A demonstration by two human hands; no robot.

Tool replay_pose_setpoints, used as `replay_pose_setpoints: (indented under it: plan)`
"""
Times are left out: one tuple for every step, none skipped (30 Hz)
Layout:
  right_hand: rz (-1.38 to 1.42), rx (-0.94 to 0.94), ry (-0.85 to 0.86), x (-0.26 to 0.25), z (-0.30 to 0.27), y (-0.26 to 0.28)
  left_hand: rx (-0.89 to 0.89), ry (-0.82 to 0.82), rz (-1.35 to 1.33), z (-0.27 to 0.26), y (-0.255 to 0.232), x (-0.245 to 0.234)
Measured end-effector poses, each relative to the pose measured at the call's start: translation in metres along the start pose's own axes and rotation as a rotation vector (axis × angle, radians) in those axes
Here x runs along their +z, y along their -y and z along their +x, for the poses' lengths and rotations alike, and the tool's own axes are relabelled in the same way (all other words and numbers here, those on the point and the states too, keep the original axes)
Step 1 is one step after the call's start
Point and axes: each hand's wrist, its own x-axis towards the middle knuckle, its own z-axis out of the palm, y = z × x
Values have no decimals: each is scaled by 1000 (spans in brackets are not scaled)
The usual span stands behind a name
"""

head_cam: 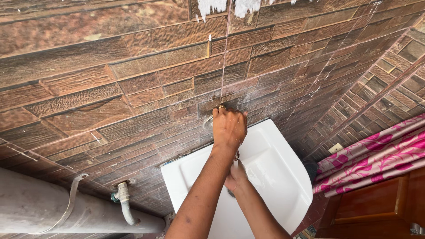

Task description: The person scrubs the inside of a white wall-mounted sink with their hands, then detaches and reattaches the sink to the wall, and finally rinses the sink and their hands with water from the tap.

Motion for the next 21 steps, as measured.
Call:
replay_pose_setpoints:
  plan:
    - [-3,-17,17,1,1,-3,27,-56,-45,-2,2,-1]
    - [-37,-38,10,1,4,-10,54,-112,-89,-3,5,-2]
    - [-98,-56,-7,-2,7,-23,77,-163,-135,-7,8,-2]
    - [-185,-76,-32,-5,11,-38,100,-147,-121,-8,9,-1]
    - [-282,-97,-52,-7,14,-56,125,-133,-105,-6,11,-2]
    - [-393,-122,-66,-12,13,-72,151,-119,-90,-5,13,-4]
    - [-522,-161,-52,-15,10,-90,206,-110,-146,-7,19,-6]
    - [-653,-204,-32,-19,2,-108,261,-101,-202,-10,28,-9]
    - [-766,-247,-3,-26,-12,-124,314,-92,-263,-13,33,-12]
    - [-883,-315,75,-32,-29,-140,326,-45,-250,-15,34,-14]
    - [-999,-388,156,-37,-47,-152,340,-1,-237,-15,36,-18]
    - [-1114,-462,239,-41,-65,-162,354,42,-224,-15,37,-21]
    - [-1226,-533,321,-46,-82,-171,352,57,-213,-16,37,-23]
    - [-1337,-604,405,-50,-94,-177,349,71,-202,-16,37,-24]
    - [-1406,-479,452,-58,-100,-171,352,82,-187,-16,38,-26]
    - [-1472,-351,496,-75,-106,-153,363,40,-212,-20,39,-27]
    - [-1536,-222,539,-91,-109,-132,374,-5,-238,-24,41,-27]
    - [-1668,-59,612,-104,-106,-112,384,-51,-264,-29,43,-28]
    - [-1798,115,683,-118,-101,-88,400,-137,-319,-35,45,-28]
    - [-2014,120,668,-129,-92,-67,415,-225,-374,-43,48,-29]
    - [-2225,118,647,-136,-79,-51,434,-310,-423,-51,52,-30]
